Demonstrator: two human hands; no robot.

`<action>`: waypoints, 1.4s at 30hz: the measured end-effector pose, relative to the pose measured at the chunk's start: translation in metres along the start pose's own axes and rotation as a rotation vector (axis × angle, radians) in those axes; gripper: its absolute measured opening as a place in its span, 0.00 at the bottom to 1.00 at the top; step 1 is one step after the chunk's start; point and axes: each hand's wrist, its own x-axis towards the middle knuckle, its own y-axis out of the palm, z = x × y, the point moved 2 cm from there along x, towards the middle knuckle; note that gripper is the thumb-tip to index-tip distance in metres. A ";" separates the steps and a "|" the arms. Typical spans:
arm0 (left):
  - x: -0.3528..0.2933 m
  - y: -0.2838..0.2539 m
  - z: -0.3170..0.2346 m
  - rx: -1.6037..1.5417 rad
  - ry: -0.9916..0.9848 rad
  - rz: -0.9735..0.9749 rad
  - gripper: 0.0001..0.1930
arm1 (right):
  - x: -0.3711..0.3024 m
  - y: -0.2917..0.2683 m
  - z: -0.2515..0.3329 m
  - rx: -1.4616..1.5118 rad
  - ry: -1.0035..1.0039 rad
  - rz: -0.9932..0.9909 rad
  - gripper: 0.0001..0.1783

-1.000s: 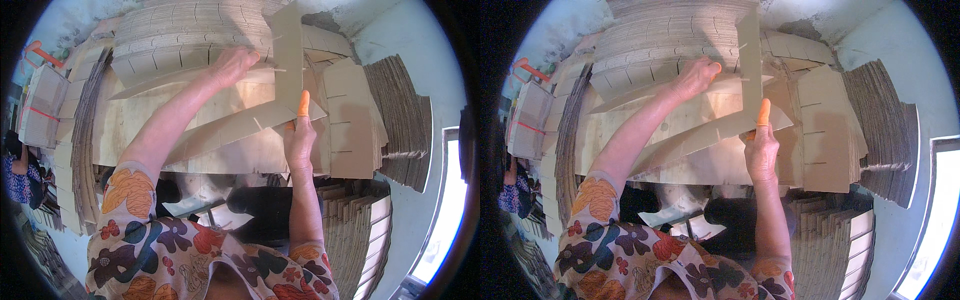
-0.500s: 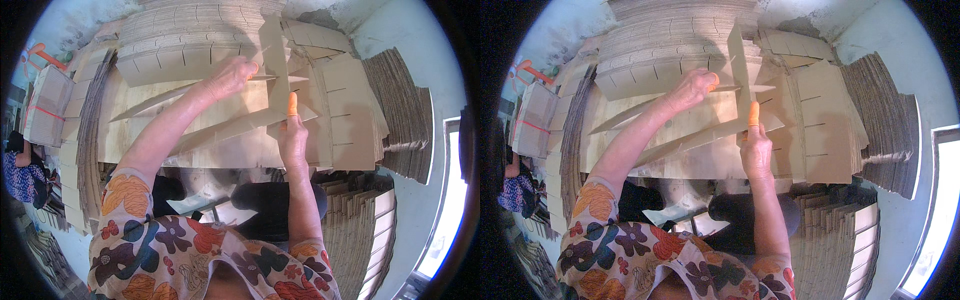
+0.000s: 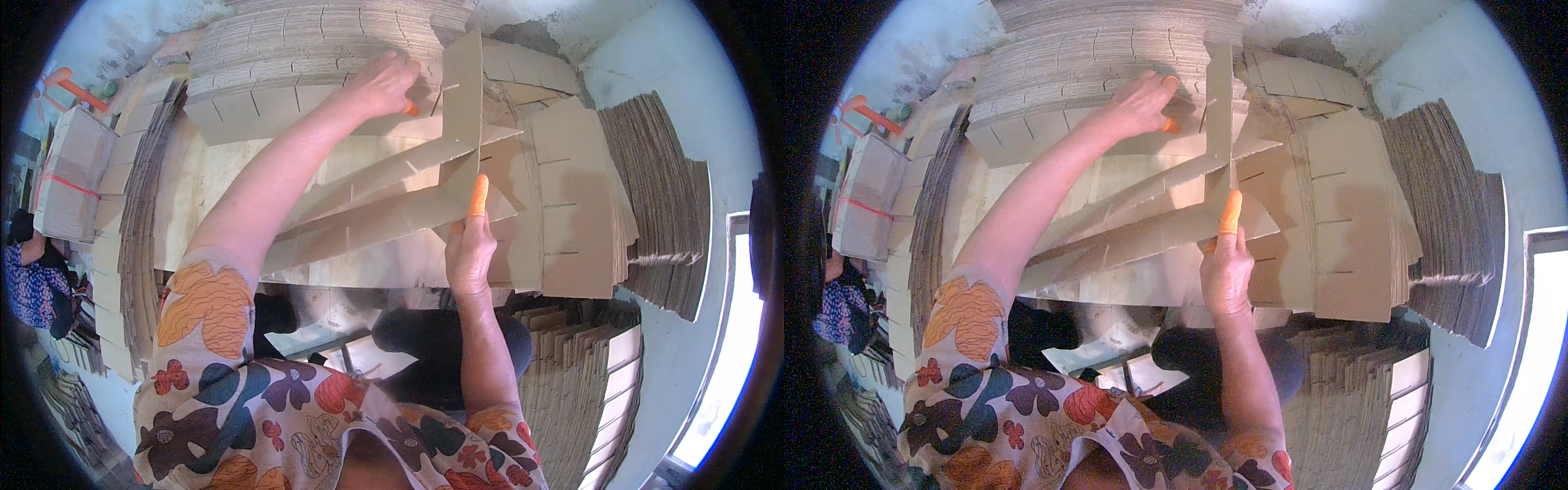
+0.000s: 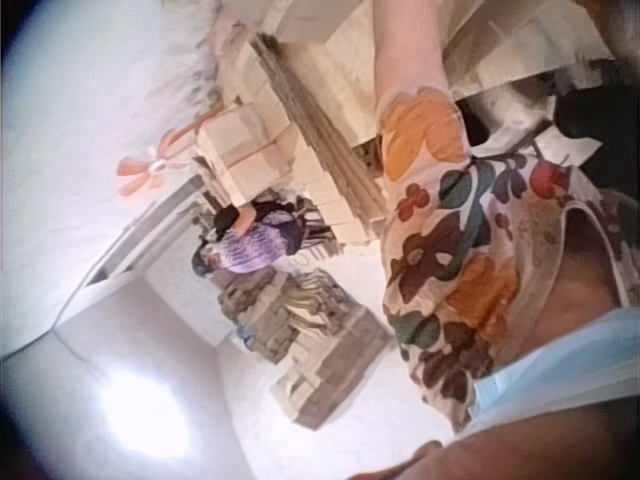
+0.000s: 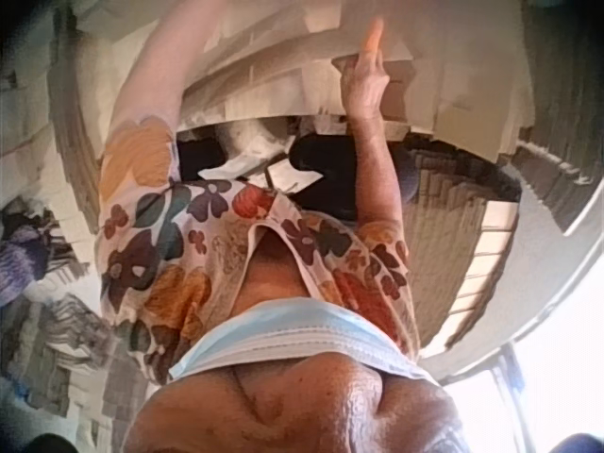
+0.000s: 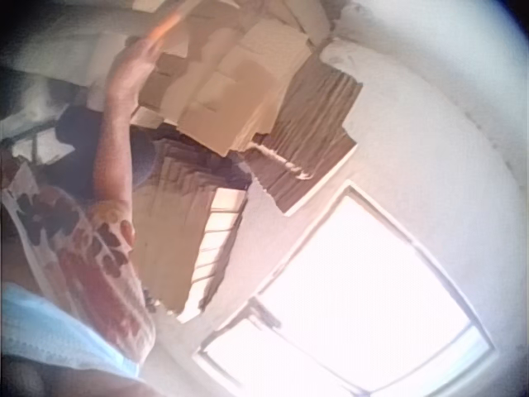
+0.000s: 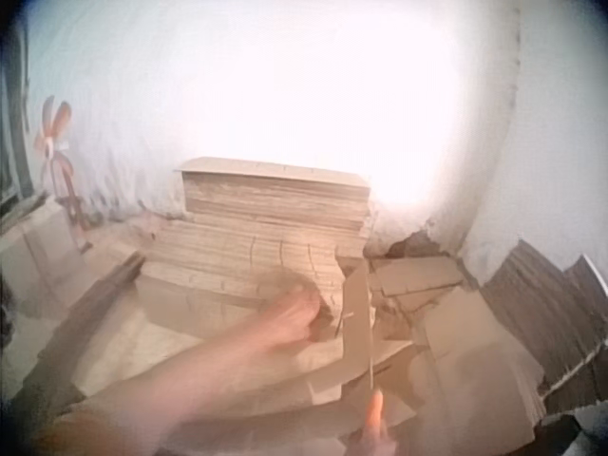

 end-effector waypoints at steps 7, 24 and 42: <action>0.017 0.048 0.016 0.200 0.101 -0.119 0.14 | 0.000 -0.003 0.000 0.097 0.113 0.009 0.45; 0.002 0.032 0.010 -0.050 0.162 -0.270 0.02 | -0.003 -0.011 0.001 0.015 -0.093 0.047 0.50; -0.068 0.036 -0.003 -0.400 0.112 0.030 0.08 | -0.030 -0.025 0.004 -0.254 0.009 0.424 0.42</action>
